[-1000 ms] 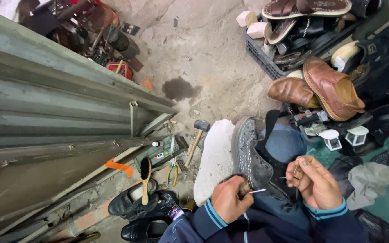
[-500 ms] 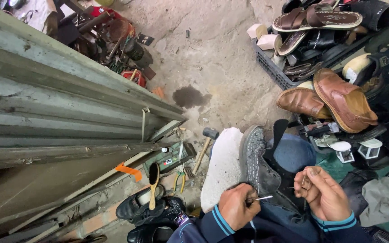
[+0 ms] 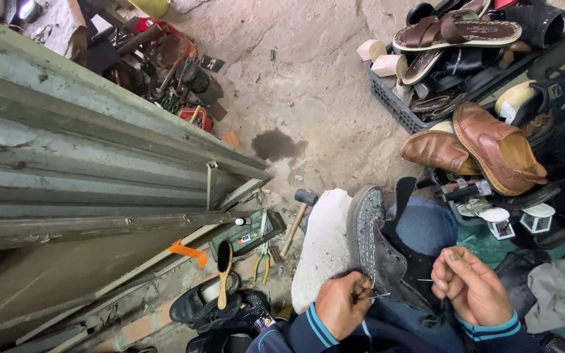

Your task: Hand-sewing the leather upper of a shoe using a needle and thread.

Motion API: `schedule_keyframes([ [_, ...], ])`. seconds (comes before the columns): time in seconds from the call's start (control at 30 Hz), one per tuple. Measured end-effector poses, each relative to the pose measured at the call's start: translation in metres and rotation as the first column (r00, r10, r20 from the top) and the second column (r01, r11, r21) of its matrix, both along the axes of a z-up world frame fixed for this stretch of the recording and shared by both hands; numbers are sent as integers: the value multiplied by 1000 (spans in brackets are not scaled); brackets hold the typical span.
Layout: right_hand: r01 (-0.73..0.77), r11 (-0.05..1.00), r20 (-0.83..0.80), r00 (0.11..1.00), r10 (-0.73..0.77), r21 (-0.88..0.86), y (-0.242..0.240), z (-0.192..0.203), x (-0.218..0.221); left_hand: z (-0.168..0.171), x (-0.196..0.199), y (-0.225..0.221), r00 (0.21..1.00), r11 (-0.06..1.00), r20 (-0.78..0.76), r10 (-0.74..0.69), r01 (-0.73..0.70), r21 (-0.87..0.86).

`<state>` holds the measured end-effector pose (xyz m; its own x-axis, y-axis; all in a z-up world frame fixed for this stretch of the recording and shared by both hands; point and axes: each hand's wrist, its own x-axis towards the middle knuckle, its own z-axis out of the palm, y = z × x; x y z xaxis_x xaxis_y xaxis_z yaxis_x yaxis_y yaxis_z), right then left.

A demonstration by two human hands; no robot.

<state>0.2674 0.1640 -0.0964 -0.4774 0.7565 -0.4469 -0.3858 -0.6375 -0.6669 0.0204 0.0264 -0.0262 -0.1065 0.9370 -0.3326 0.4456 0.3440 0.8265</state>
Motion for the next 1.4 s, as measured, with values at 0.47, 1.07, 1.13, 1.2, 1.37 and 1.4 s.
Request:
schedule_keyframes([
  [0.47,-225,974,526,831,183,15,-10,37,15,1,-2,5,998,998,-3,-57,57,19],
  [1.07,-600,773,860,488,148,207,-9,72,-77,30,-32,6,950,950,-35,309,-307,63],
  [1.13,-559,812,851,499,166,169,-9,82,-85,23,-39,9,937,932,-34,349,-343,117],
  [1.2,-560,790,847,522,105,248,-12,85,-88,13,-45,10,940,930,-35,339,-329,166],
  [1.37,-846,456,889,406,213,276,-22,79,-72,20,-43,10,945,938,-48,325,-315,146],
  [1.4,-932,276,940,290,178,235,-23,71,-68,21,-43,11,943,933,-44,330,-319,168],
])
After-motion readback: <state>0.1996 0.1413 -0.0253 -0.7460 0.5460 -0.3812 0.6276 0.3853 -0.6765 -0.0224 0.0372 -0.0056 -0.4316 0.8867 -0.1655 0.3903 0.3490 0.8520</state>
